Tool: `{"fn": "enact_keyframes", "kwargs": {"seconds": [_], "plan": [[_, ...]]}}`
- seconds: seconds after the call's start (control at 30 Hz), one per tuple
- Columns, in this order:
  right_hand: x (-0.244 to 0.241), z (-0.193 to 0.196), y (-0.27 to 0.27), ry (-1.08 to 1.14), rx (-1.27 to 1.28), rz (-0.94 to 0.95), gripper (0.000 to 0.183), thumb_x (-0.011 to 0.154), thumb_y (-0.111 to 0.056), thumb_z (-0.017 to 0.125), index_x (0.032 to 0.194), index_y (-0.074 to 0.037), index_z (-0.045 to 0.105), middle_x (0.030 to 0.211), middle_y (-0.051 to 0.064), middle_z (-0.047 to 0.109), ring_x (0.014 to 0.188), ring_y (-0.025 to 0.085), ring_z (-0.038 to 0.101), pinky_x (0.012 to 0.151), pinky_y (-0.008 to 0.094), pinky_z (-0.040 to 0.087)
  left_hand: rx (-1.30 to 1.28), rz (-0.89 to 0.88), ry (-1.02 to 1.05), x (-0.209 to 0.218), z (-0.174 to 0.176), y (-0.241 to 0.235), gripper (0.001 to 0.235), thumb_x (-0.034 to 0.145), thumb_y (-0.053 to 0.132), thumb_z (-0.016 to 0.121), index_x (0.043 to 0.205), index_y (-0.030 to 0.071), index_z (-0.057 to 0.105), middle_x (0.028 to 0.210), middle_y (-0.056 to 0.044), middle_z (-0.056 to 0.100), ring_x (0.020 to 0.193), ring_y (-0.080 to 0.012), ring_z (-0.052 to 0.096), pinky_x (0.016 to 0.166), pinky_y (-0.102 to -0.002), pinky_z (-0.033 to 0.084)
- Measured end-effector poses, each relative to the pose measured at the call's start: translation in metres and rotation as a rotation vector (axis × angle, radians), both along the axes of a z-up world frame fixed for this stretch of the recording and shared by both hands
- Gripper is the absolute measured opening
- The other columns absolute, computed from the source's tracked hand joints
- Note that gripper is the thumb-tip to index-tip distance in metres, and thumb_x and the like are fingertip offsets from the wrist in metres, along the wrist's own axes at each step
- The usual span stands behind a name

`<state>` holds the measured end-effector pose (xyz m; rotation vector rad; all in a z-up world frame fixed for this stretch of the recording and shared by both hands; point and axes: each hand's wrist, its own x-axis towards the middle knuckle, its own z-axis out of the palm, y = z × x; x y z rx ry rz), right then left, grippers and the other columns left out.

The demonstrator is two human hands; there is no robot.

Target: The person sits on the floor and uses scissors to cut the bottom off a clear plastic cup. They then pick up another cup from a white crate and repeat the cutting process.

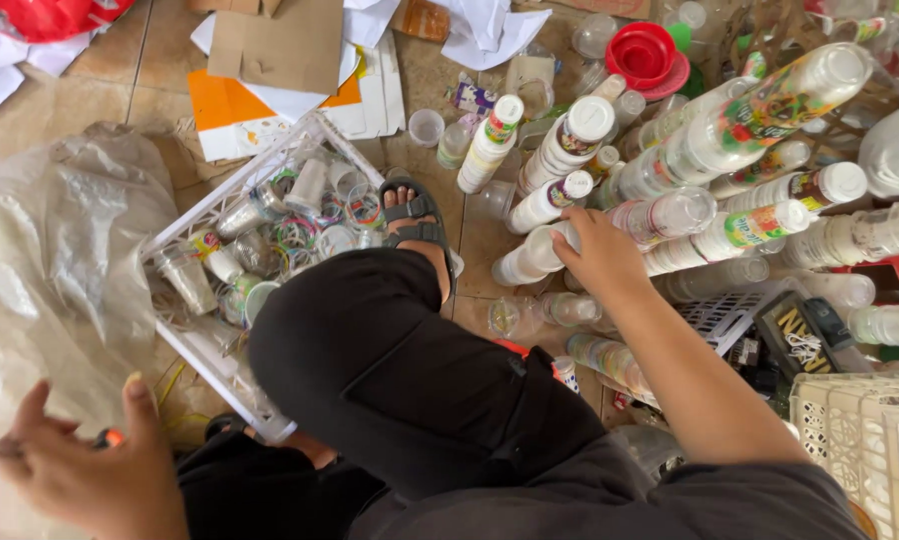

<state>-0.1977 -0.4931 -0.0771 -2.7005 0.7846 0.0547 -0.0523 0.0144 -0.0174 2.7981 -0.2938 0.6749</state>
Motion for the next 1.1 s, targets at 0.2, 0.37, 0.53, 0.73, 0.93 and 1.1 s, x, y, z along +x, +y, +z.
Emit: {"fn": "enact_keyframes", "kwargs": {"seconds": [0.2,0.37,0.53,0.73,0.93,1.1], "plan": [[-0.021,-0.175,-0.012,0.023,-0.141,0.059,0.030,0.094,-0.034,0.060,0.115,-0.014,0.061,0.101,0.019,0.059,0.071,0.043,0.063,0.063,0.053,0.053,-0.128,-0.097,0.003,-0.003,0.006,-0.020,0.050,0.104,0.007,0.080,0.144,-0.017,0.060,0.109,-0.024,0.053,0.090,-0.0331,0.048,0.081,-0.044,0.044],[-0.012,-0.180,-0.023,0.268,-0.068,0.072,0.038,0.098,-0.041,0.052,0.119,-0.010,0.057,0.117,0.022,0.059,0.086,0.050,0.066,0.075,0.060,0.053,-0.067,0.036,-0.004,-0.008,0.005,-0.016,0.043,0.105,0.011,0.077,0.138,-0.013,0.063,0.100,-0.018,0.053,0.088,-0.0318,0.049,0.073,-0.043,0.044],[0.000,-0.134,-0.029,0.253,0.418,-0.101,0.040,0.103,-0.032,0.056,0.113,0.003,0.071,0.101,0.032,0.067,0.087,0.062,0.066,0.065,0.058,0.054,-0.362,0.036,0.076,-0.002,-0.020,-0.008,0.056,0.099,0.020,0.079,0.145,0.000,0.053,0.097,-0.020,0.058,0.084,-0.0401,0.057,0.076,-0.048,0.048],[0.049,-0.011,-0.050,0.229,0.397,-0.139,0.036,0.104,-0.016,0.055,0.135,0.001,0.056,0.120,0.030,0.061,0.101,0.049,0.062,0.080,0.053,0.050,-0.872,0.046,0.372,0.022,-0.018,-0.034,0.058,0.105,0.019,0.065,0.152,-0.002,0.037,0.119,-0.029,0.068,0.106,-0.0475,0.069,0.086,-0.053,0.058],[0.104,-0.025,-0.138,-0.260,0.367,0.350,0.029,0.129,0.004,0.059,0.157,0.005,0.053,0.139,0.034,0.054,0.118,0.043,0.054,0.082,0.044,0.055,-1.583,0.009,0.769,0.052,-0.047,-0.067,0.071,0.106,0.034,0.054,0.160,-0.001,0.024,0.138,-0.028,0.060,0.123,-0.0426,0.066,0.104,-0.057,0.054],[0.216,0.084,-0.010,-0.053,0.376,0.682,0.041,0.119,-0.006,0.061,0.155,0.010,0.051,0.138,0.032,0.058,0.136,0.045,0.054,0.105,0.054,0.046,-1.911,0.076,1.018,0.060,-0.057,-0.093,0.089,0.099,0.050,0.052,0.162,-0.001,0.016,0.147,-0.029,0.052,0.128,-0.0551,0.055,0.105,-0.064,0.047]]}}
